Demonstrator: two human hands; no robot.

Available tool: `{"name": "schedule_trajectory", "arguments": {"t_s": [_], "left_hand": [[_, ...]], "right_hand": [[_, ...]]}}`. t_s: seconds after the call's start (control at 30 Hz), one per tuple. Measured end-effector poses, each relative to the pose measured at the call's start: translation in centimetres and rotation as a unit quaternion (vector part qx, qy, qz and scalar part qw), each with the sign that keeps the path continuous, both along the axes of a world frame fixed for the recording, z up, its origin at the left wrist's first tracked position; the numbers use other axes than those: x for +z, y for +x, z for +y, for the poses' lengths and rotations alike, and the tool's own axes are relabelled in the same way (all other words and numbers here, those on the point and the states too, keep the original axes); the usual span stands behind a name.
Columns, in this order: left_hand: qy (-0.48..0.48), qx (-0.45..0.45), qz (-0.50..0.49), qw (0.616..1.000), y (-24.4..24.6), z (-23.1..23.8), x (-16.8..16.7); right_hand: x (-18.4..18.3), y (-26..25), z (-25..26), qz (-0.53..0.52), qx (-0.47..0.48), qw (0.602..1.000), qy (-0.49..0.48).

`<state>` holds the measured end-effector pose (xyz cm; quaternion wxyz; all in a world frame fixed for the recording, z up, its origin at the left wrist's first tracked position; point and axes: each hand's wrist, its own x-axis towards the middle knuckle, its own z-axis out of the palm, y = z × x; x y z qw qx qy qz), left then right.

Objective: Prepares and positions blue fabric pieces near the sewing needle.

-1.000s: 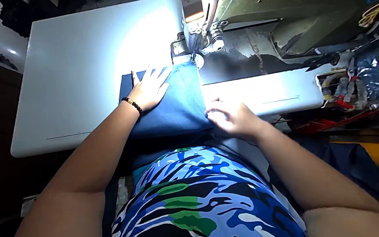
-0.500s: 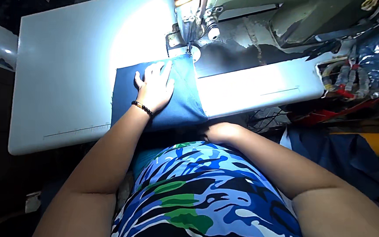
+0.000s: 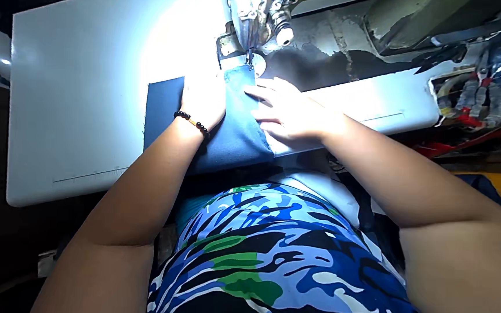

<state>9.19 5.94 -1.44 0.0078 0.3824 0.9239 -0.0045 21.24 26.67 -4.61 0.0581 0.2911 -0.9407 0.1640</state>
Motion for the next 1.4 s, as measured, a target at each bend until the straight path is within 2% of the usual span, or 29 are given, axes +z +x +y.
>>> {"name": "schedule_trajectory", "arguments": {"t_s": [0.07, 0.17, 0.27, 0.37, 0.57, 1.07, 1.1, 1.2, 1.23, 1.4], "left_hand": [[0.009, -0.004, -0.019, 1.000, 0.2, -0.1, 0.2], [0.019, -0.015, -0.054, 0.998, 1.4, -0.4, 0.6], [-0.036, -0.003, -0.123, 0.992, 3.0, -0.2, 1.2], [-0.069, 0.013, -0.129, 0.989, 3.9, -0.1, 1.1], [-0.078, 0.031, -0.160, 0.984, 4.9, 0.5, 1.6], [-0.076, 0.063, -0.168, 0.981, 5.2, 1.2, 0.9], [-0.077, 0.065, -0.169, 0.981, 5.2, 1.2, 0.9], [-0.085, 0.066, -0.178, 0.978, 5.2, 1.3, 1.2], [-0.087, 0.064, -0.178, 0.978, 5.2, 1.4, 1.2], [-0.088, 0.062, -0.182, 0.977, 5.2, 1.5, 1.3]], "right_hand": [[0.0, 3.2, -0.8, -0.011, 0.008, 1.000, 0.011], [0.1, 8.3, -2.2, -0.042, -0.101, 0.993, 0.050], [-1.3, 10.7, -3.0, -0.014, -0.186, 0.980, 0.071], [-2.0, 11.0, -3.4, -0.001, -0.213, 0.975, 0.068], [-2.3, 11.2, -3.1, 0.027, -0.199, 0.979, 0.035], [-1.7, 11.1, -2.4, 0.000, -0.171, 0.985, 0.028], [-1.6, 11.1, -2.4, -0.003, -0.172, 0.985, 0.012], [-0.9, 10.8, -2.3, 0.007, -0.194, 0.972, -0.131], [-0.7, 10.7, -2.4, 0.012, -0.200, 0.968, -0.153], [-0.9, 10.5, -3.5, 0.030, -0.200, 0.977, -0.063]]}}
